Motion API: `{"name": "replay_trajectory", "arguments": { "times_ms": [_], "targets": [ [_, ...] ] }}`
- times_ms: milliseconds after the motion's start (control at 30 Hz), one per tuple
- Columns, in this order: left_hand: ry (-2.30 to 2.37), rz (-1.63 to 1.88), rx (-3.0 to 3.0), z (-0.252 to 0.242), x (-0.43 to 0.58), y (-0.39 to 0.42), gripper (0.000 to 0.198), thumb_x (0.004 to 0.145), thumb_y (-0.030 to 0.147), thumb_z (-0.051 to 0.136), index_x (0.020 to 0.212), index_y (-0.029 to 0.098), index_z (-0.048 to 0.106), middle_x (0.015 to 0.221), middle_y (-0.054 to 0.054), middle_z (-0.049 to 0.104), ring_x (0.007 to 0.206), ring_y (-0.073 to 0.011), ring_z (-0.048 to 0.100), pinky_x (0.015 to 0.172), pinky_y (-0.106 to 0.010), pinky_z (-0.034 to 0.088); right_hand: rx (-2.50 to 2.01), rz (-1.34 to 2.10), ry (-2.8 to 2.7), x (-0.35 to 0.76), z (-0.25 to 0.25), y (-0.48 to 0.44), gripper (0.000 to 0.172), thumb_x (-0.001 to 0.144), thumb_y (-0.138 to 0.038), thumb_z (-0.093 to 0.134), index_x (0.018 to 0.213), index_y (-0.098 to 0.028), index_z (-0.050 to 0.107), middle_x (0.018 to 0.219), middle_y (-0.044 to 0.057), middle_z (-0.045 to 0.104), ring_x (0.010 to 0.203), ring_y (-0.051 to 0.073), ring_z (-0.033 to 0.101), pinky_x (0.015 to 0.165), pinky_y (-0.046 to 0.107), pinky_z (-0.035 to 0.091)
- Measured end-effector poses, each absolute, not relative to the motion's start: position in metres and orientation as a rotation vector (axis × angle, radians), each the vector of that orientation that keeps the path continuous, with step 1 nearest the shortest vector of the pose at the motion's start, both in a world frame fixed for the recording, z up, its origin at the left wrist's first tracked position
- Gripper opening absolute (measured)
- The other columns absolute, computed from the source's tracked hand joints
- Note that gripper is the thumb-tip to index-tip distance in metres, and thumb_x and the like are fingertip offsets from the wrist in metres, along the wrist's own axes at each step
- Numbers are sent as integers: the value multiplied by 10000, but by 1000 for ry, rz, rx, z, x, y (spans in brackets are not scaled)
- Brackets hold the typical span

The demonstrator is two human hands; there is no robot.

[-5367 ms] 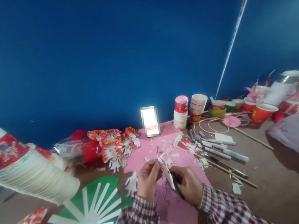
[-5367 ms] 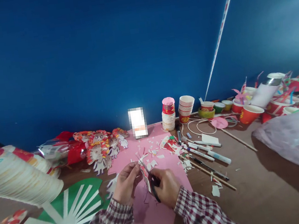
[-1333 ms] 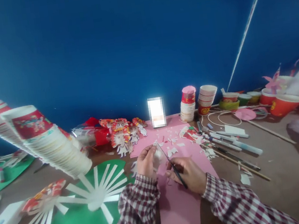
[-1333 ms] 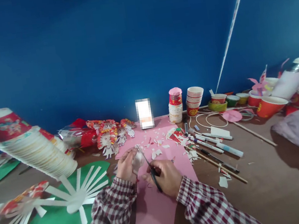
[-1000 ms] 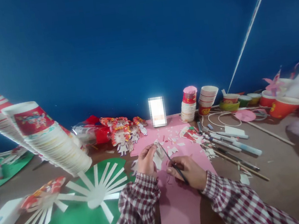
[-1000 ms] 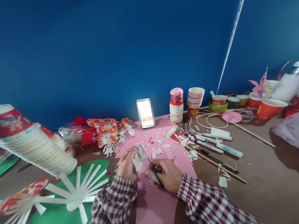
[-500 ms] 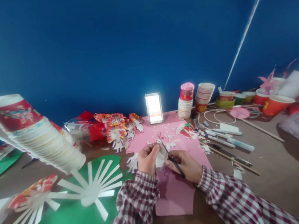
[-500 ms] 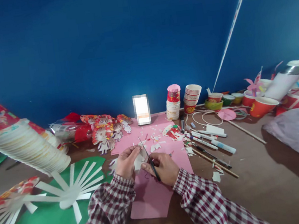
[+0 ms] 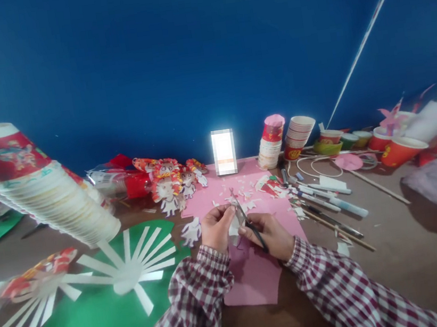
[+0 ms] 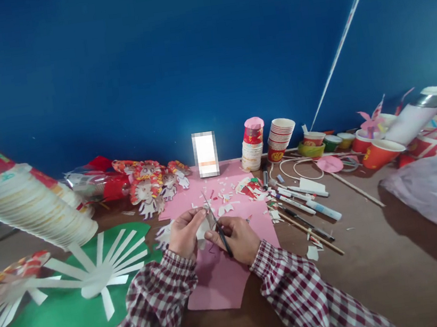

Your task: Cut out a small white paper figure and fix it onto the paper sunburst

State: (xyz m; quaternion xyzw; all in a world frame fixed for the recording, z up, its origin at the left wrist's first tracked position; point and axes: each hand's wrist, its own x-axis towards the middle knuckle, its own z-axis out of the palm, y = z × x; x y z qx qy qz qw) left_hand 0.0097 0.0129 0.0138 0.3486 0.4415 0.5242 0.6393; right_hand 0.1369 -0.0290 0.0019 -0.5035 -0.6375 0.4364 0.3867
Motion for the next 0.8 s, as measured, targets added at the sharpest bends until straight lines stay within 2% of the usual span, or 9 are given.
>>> {"name": "replay_trajectory", "arguments": {
  "times_ms": [267,800],
  "targets": [
    [956,1238,766,9,12,14,280,527,300,717,693,103,608,588,-24,612,501,-101,545,464,-205,425,-1334,1054,-1640,139,-2,-28,259,752,-408,543,696,-162,487,491,-59,378,403,55,336,369,174,218],
    [998,1228,786,9,13,14,264,517,306,711,664,110,613,560,-15,608,482,-99,532,450,-203,406,-1361,990,-1687,139,3,-28,315,735,-454,539,660,-156,473,490,-67,315,417,53,261,380,178,209]
  ]
}}
